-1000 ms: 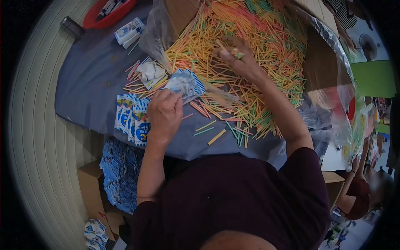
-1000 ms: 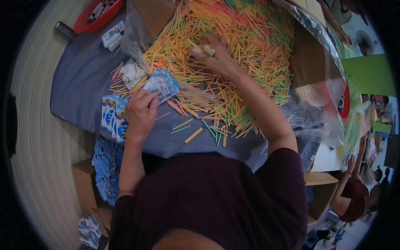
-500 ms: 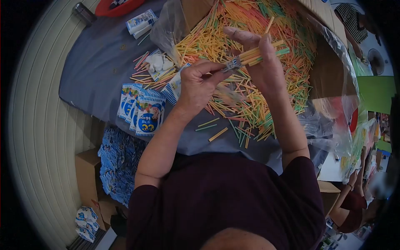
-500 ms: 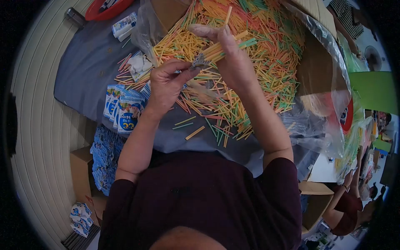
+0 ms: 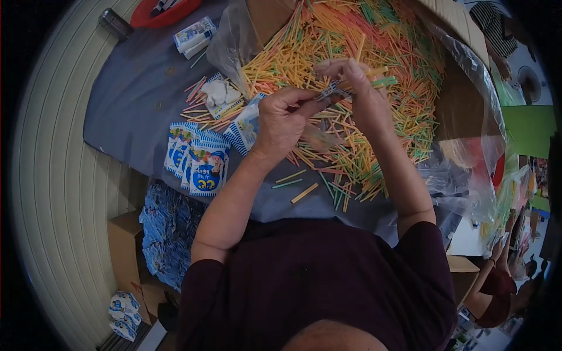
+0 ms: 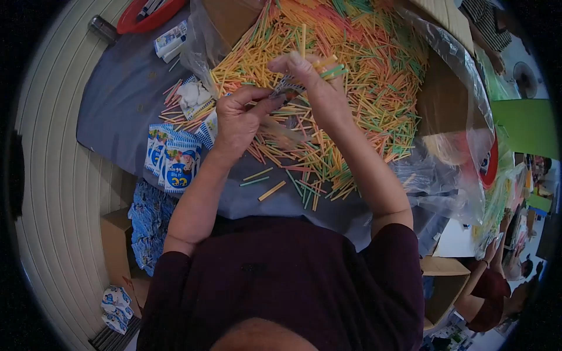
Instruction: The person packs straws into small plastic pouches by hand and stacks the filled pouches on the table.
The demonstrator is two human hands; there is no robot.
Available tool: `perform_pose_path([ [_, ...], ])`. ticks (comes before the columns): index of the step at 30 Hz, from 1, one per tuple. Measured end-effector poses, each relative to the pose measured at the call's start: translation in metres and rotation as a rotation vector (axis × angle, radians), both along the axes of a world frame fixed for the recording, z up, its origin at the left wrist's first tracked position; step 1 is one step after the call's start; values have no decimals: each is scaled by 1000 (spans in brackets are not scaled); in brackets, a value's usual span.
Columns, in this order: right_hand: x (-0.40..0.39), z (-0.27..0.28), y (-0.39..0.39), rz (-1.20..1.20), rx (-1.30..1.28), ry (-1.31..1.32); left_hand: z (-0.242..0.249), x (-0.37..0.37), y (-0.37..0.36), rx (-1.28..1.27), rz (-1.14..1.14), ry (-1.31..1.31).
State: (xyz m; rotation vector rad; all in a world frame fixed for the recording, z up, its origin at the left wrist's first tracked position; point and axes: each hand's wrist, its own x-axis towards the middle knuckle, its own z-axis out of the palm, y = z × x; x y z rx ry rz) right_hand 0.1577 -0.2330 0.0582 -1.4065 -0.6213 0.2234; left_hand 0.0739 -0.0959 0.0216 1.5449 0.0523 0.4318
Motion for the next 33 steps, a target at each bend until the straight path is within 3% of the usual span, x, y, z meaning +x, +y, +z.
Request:
perform_pose_path([
  [2,4,-4,0,6,-5,-3,-9,5,1,-170,-32,-20],
  [5,10,-8,0,19,8,51,-7,8,0,-6,-18,-72],
  [9,19,-11,-2,15,25,54,-17,21,-5,3,-94,-49],
  [12,24,-11,-4,34,-8,-87,-15,28,-10,-127,-168,-73],
  [15,29,-1,-8,16,-36,-235,-10,34,-10,-347,-229,75],
  [22,25,11,-8,-93,-100,-62,-12,43,-12,-522,-258,52],
  [24,23,9,-13,192,-295,-37,-16,41,-14,-563,-292,21],
  [26,24,8,-14,206,-334,-124,-22,40,-10,-415,-312,19],
  [28,22,3,-9,-50,-29,-174,-17,33,-7,-419,-297,38],
  [30,18,4,-8,-49,-121,-214,-14,24,-5,-425,-275,59],
  [32,6,-2,-6,275,-335,-328,-13,15,-4,-495,-278,-66],
  [33,2,-2,-4,263,-280,-297,-12,9,-3,-497,-277,-64],
])
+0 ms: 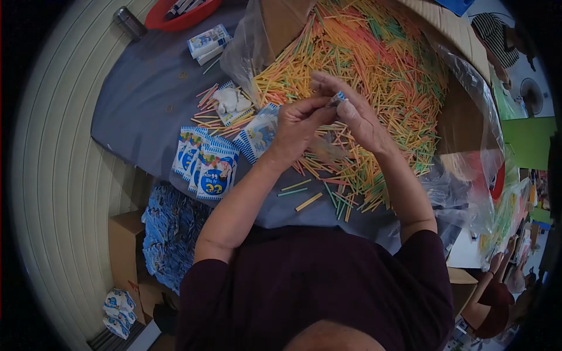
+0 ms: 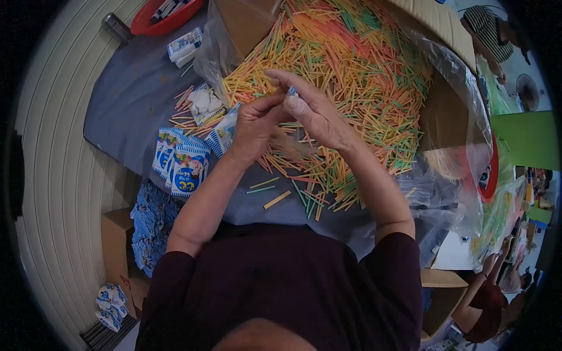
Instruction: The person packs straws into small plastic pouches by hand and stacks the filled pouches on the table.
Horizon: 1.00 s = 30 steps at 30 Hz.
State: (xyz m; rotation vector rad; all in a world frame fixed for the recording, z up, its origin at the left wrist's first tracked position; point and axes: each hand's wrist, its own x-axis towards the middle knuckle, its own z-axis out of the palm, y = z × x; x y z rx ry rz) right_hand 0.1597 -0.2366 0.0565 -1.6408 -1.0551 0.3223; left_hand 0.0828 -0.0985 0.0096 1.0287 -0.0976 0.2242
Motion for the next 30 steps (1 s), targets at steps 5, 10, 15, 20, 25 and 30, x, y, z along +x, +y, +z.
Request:
perform_pose_path([
  [5,0,2,7,-146,549,359,-9,-33,20,29,110,49],
  [10,-30,9,-3,63,178,-69,2,-66,33,223,223,-87],
  [15,-61,7,-3,48,70,-378,6,-89,30,579,289,-252],
  [20,-74,7,2,98,57,-380,-8,-98,40,784,381,-312],
  [25,-53,0,-14,-161,-171,-326,-8,-112,47,898,450,-274],
  [30,7,-29,-27,-401,-553,-551,-11,-107,47,851,466,-329],
])
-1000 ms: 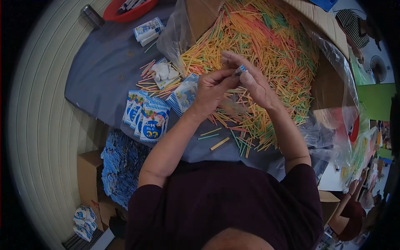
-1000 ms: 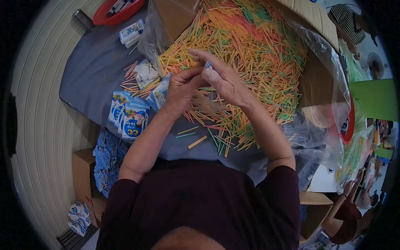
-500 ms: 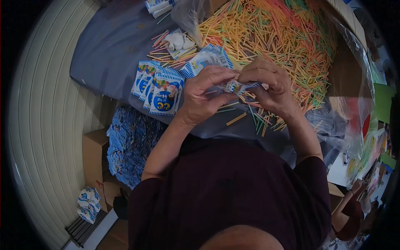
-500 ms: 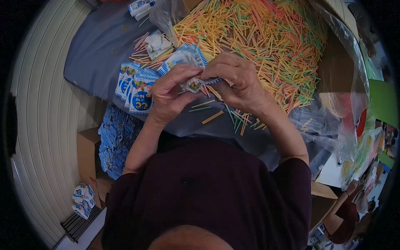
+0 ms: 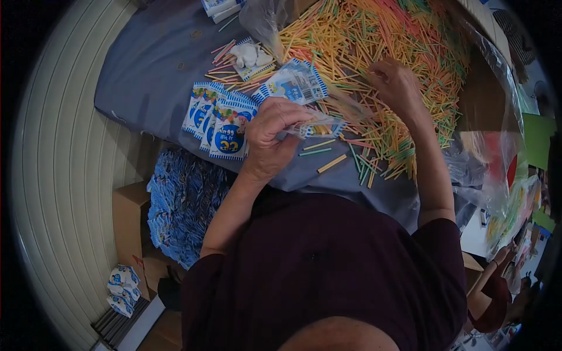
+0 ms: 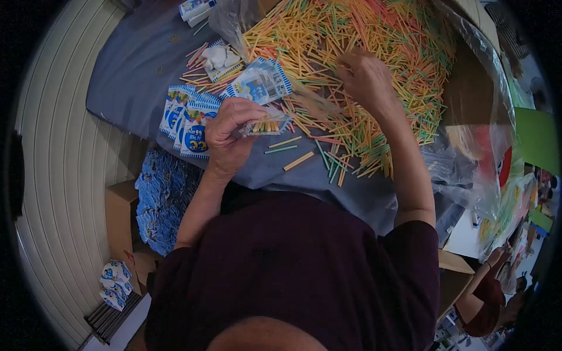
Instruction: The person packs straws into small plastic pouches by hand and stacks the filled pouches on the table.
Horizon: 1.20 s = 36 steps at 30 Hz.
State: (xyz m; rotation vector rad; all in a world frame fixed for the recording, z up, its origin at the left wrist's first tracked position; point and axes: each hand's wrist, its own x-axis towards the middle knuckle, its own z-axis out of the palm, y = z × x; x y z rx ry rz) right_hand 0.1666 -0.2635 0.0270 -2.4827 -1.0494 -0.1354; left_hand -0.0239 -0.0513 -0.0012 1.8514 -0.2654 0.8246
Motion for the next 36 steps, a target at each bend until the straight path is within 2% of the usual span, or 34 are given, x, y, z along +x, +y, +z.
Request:
perform_pose_path([
  [1,6,-6,1,15,-91,-114,1,2,-1,28,-8,-4],
  [2,11,-12,5,16,-93,-111,0,4,-3,25,-8,0],
  [4,12,-22,15,-32,-295,-208,-2,5,-7,4,11,-42],
  [7,13,-18,21,21,-416,-222,-1,1,-6,-27,14,-20],
  [11,0,-5,12,17,-259,-119,0,-7,-2,-43,26,1],
  [13,-1,-2,4,116,55,-473,-4,-10,-1,-72,36,22],
  [14,-4,0,1,113,55,-471,-5,-11,-2,-72,33,24],
  [16,-16,11,-6,36,344,-39,-8,-11,-3,-92,23,29],
  [17,-27,21,-8,34,342,-41,-10,-11,-5,-94,20,28],
  [19,-61,49,1,195,927,544,-14,-12,-7,-96,6,55],
  [20,-77,55,7,191,925,541,-13,-12,-9,-99,2,55],
  [22,-101,63,21,386,930,350,-10,-11,-13,-84,9,70],
  [23,-102,62,26,385,927,346,-9,-12,-15,-86,7,66],
  [25,-102,54,35,628,628,142,-7,-16,-17,-87,14,93],
  [29,-106,37,50,527,672,244,-7,-25,-12,-42,88,136],
  [32,-104,36,54,504,604,196,-9,-32,-8,-28,115,130],
  [34,-102,35,51,575,539,92,-8,-33,-9,-51,56,88],
  [35,-104,36,49,524,520,-27,-10,-36,-9,-64,39,135],
  [36,-105,40,50,537,520,-29,-9,-37,-10,-64,52,129],
])
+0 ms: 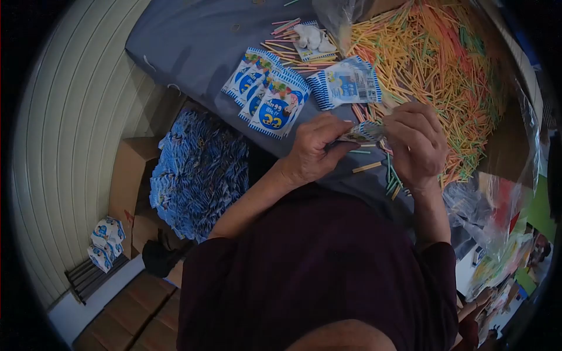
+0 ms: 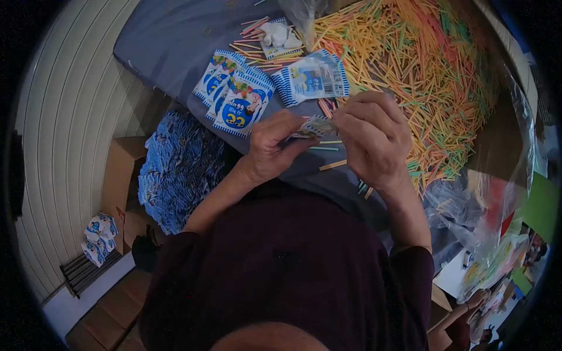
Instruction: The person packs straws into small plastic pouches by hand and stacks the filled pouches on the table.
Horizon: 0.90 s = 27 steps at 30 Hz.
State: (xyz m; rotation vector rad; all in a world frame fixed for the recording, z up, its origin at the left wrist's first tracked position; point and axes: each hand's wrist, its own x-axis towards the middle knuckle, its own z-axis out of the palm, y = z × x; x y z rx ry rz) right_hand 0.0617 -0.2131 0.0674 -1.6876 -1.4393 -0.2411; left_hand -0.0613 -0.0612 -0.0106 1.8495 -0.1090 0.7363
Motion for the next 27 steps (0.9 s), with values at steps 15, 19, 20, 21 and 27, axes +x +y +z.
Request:
perform_pose_path([
  [15,-8,29,7,214,-277,-89,21,-25,6,156,-24,71],
  [19,-9,6,8,124,-174,254,10,-26,2,-17,5,104],
  [20,-7,6,6,124,-174,251,9,-26,2,-56,9,124],
  [21,-3,7,3,200,-243,217,10,-26,3,-56,10,122],
  [27,-5,-2,1,244,-282,113,12,-36,16,-75,54,114],
])
